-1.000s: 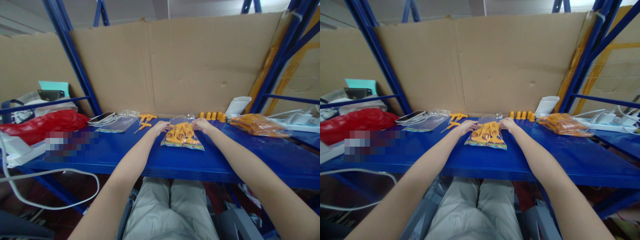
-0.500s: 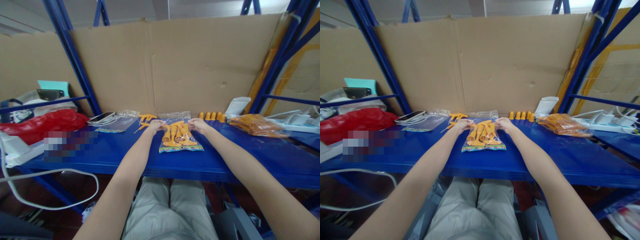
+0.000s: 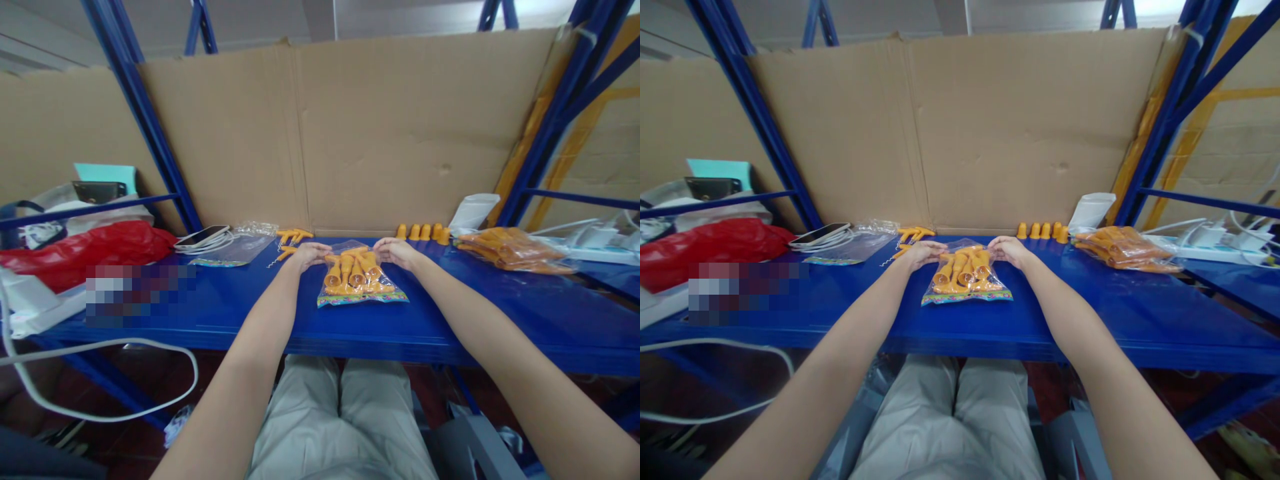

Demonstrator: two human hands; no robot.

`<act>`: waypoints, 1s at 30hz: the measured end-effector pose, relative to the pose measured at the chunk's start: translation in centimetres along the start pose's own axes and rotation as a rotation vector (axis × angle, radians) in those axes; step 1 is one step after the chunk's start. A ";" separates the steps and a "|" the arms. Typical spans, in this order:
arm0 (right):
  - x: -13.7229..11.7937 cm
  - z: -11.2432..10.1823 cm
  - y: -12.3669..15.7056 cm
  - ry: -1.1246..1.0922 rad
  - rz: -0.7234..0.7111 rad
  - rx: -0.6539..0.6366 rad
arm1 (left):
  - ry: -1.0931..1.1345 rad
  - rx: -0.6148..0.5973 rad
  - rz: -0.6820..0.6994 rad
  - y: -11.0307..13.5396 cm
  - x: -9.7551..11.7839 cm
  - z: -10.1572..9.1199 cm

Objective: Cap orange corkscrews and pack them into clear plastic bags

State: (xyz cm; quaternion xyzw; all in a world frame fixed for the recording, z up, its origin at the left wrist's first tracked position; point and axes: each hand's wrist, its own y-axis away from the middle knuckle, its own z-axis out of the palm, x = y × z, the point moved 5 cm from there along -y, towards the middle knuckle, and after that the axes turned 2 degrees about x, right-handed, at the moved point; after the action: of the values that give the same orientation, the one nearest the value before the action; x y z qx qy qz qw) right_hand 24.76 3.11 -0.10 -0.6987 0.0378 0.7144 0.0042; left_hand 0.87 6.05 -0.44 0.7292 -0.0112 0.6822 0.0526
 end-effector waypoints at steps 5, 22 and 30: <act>0.3 -0.1 -0.2 0.029 -0.029 -0.015 | -0.072 0.013 0.035 -0.5 -0.2 0.1; -2.0 1.3 -0.1 1.123 -0.684 -0.015 | -0.754 -0.031 0.417 -0.9 1.1 2.0; -2.3 2.0 -0.3 0.954 -0.800 -0.048 | -0.747 -0.037 0.662 0.3 2.3 3.2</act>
State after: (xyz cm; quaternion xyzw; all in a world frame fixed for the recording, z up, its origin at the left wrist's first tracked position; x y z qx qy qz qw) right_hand 22.80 3.62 2.25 -0.9007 -0.2454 0.2675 0.2386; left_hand 4.23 5.63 1.65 0.8800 -0.2724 0.3541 -0.1614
